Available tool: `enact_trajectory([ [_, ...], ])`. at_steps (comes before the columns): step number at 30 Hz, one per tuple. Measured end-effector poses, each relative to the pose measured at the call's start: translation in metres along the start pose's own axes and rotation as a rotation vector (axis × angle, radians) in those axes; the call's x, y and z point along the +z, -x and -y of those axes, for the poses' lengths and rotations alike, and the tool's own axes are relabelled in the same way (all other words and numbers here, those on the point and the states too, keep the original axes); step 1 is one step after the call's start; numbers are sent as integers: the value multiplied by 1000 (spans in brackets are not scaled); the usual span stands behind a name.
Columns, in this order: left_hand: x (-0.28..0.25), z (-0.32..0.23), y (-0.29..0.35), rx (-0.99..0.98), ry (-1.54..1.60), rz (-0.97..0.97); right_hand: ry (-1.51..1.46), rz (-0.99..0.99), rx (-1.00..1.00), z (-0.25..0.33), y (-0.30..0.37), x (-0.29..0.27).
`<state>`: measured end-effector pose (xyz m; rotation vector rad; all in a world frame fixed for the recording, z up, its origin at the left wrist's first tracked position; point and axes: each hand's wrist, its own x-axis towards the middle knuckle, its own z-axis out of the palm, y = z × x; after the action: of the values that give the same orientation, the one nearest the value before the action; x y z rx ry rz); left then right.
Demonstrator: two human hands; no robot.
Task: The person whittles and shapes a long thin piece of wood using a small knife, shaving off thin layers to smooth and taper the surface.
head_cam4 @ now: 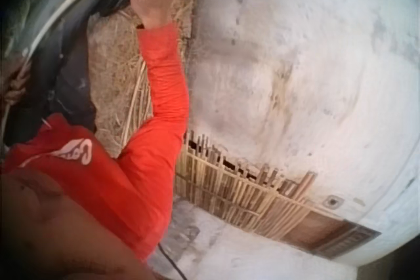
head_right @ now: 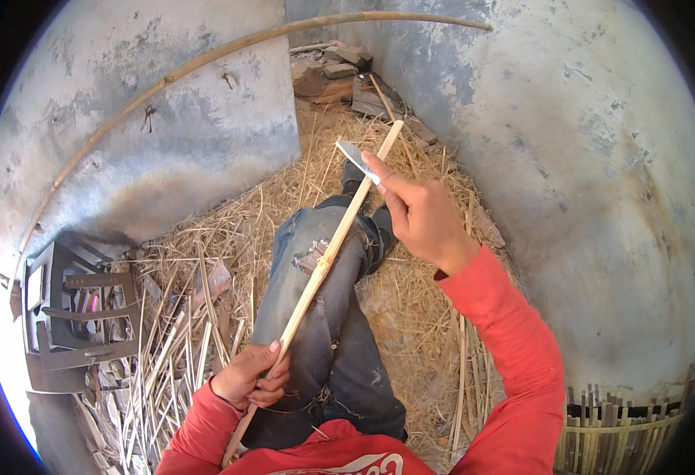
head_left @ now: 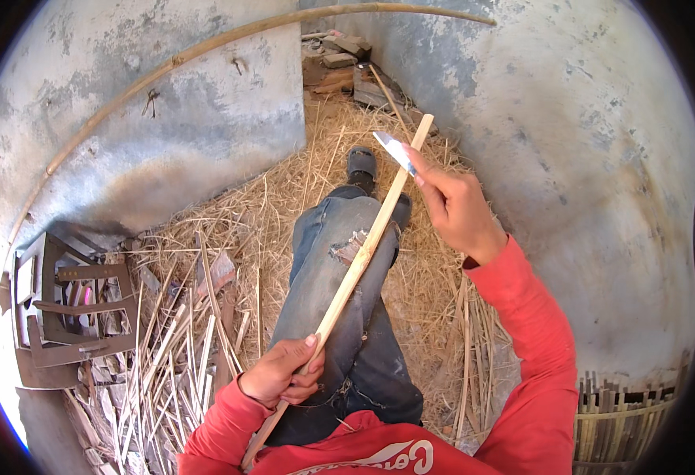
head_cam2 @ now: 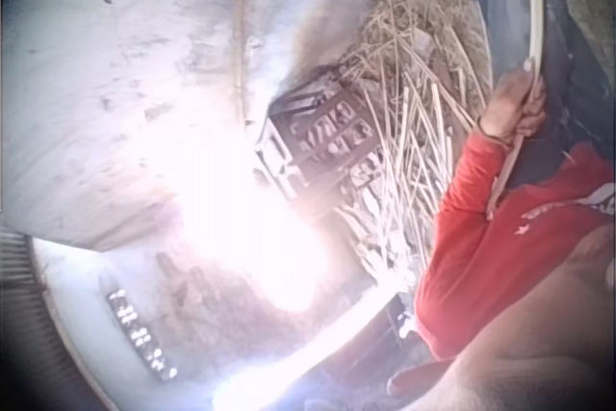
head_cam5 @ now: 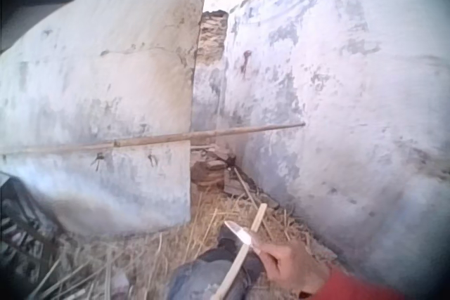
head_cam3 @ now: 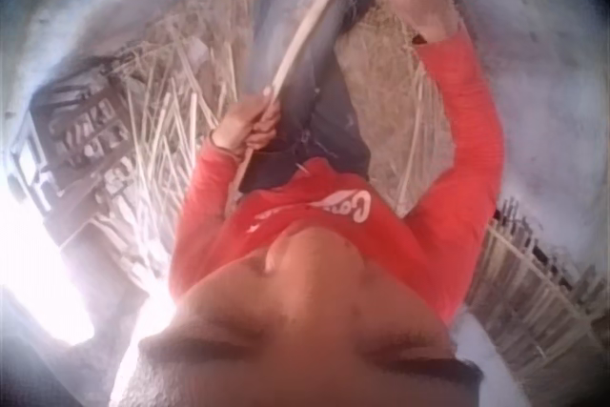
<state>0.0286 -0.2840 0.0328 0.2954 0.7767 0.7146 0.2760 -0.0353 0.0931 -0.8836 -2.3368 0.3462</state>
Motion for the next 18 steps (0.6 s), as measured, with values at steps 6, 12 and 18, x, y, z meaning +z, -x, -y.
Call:
enact_trajectory([
  [6,5,1,-2,16,-25,1,19,23,-86,22,26,3],
  [12,3,5,-7,13,-1,13,-181,123,-152,37,52,21],
  [18,5,8,-4,35,-55,-27,-523,138,-67,34,60,31],
])
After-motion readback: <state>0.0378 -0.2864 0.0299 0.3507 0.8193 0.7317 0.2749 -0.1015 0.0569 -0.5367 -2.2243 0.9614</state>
